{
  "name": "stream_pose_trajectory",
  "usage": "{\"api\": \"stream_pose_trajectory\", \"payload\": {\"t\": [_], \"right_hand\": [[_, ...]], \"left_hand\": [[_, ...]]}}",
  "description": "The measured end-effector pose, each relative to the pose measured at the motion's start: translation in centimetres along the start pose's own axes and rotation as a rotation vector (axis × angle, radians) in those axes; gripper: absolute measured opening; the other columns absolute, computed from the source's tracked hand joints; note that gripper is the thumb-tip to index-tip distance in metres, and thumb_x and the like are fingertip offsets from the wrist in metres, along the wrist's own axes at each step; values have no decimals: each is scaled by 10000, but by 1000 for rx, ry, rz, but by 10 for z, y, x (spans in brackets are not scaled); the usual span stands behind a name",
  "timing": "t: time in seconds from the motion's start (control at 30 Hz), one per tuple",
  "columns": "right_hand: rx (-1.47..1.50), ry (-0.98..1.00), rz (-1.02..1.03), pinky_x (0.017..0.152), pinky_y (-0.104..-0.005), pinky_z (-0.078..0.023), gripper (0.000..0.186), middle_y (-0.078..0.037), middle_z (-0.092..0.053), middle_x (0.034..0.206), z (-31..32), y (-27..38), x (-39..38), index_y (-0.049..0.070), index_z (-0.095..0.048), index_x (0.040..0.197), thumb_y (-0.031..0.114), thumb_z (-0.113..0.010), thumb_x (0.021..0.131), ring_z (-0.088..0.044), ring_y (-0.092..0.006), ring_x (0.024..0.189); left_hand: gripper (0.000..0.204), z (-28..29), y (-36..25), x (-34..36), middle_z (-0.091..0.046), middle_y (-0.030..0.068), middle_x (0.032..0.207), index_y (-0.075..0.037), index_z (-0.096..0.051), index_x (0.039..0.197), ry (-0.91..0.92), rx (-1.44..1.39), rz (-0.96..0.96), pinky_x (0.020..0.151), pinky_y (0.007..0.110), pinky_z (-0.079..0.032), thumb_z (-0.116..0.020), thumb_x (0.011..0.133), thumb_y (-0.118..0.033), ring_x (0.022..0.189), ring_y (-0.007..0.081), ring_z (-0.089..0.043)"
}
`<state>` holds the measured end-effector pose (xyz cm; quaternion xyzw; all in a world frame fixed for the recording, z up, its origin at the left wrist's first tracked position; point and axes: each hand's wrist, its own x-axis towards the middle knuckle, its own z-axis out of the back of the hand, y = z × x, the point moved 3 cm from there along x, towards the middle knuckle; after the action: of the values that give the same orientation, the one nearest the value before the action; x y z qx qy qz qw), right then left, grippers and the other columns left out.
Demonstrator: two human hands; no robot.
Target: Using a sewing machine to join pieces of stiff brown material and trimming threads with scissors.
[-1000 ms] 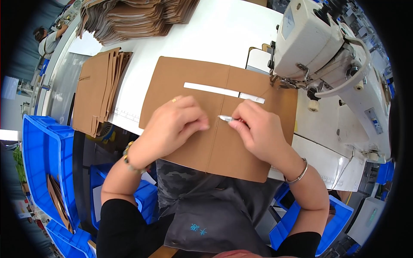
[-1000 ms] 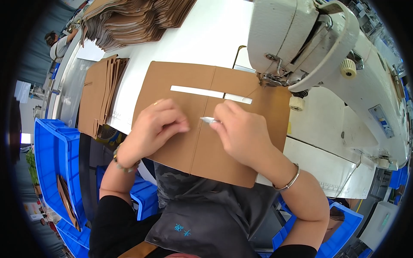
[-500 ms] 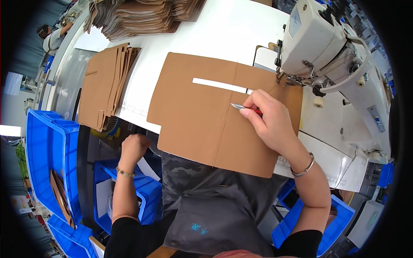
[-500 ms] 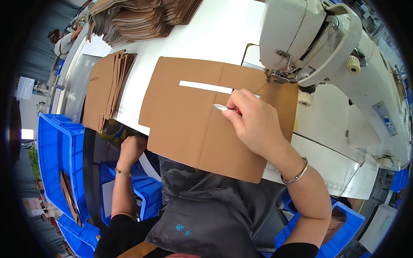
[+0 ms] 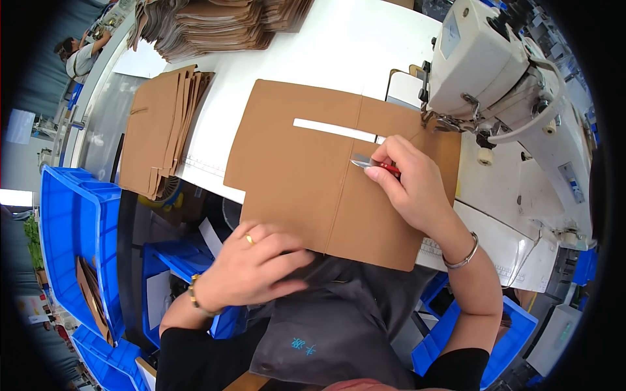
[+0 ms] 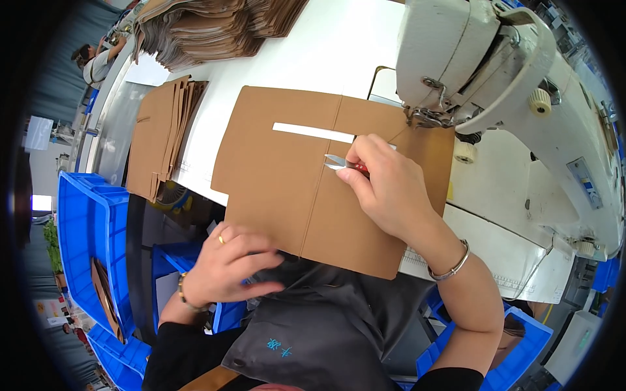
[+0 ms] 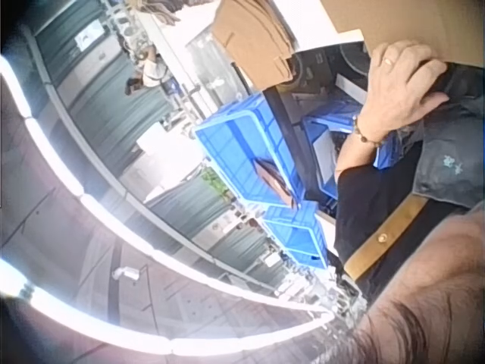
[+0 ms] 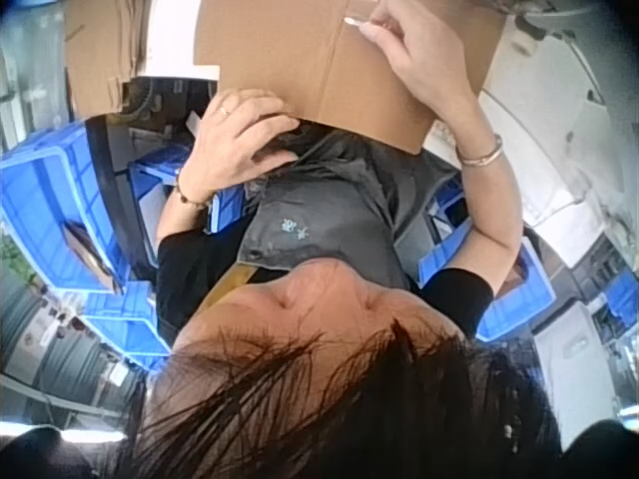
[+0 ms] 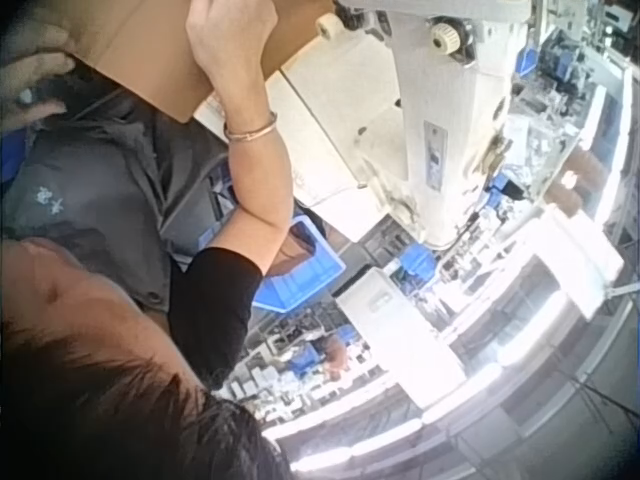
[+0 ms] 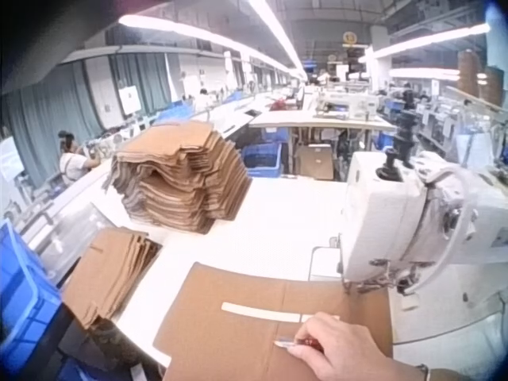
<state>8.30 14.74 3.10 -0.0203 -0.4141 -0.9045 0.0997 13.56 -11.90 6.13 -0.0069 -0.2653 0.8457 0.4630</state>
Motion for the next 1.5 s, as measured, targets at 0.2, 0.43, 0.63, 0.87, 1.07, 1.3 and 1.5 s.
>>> {"api": "stream_pose_trajectory", "payload": {"t": [0.2,0.43,0.63,0.87,1.07,1.3,1.5], "right_hand": [[112,-59,108,694,-359,-511,209,-106,-626,923,5,8,-3,42,-593,984,158,-732,880,-653,-263,800],[112,-352,494,663,-302,-471,321,-85,-581,906,28,26,-14,38,-636,1090,112,-784,815,-579,-205,762],[314,-381,301,615,-258,-337,335,-25,-492,870,30,7,-18,19,-632,1103,255,-730,885,-404,-125,708],[370,-306,294,612,-254,-314,316,-2,-473,783,24,4,-14,-4,-666,920,298,-754,892,-392,-112,689],[338,-245,349,585,-248,-298,341,6,-482,785,22,9,-14,11,-676,944,307,-807,836,-380,-101,676],[325,-228,347,584,-243,-309,356,1,-487,796,21,4,-13,9,-679,962,300,-825,817,-386,-93,671],[324,-212,342,590,-239,-322,342,-9,-486,806,20,4,-14,0,-673,961,267,-827,812,-397,-91,669]], "left_hand": [[401,-30,11,35,-663,88,1369,-138,-718,1262,77,422,-31,1069,477,-485,-734,862,-122,1315,325,-596],[223,62,56,-23,-761,88,981,37,-696,1119,-364,-231,748,813,298,-514,-567,1055,-134,866,129,-654],[320,100,65,-55,-714,20,938,73,-693,1062,-581,-400,724,791,269,-492,-604,1061,-234,872,75,-597],[331,115,81,-53,-725,33,1001,31,-710,1121,-738,-580,751,809,262,-493,-637,1040,-281,890,98,-639],[356,110,86,-51,-731,43,999,38,-708,1130,-719,-621,762,819,268,-502,-638,1039,-299,887,103,-649],[352,105,92,-51,-727,45,1018,41,-701,1143,-706,-672,777,835,273,-501,-635,1040,-290,907,106,-647],[356,103,95,-51,-725,50,1036,40,-700,1149,-692,-681,775,855,281,-497,-635,1040,-292,937,111,-645]]}}
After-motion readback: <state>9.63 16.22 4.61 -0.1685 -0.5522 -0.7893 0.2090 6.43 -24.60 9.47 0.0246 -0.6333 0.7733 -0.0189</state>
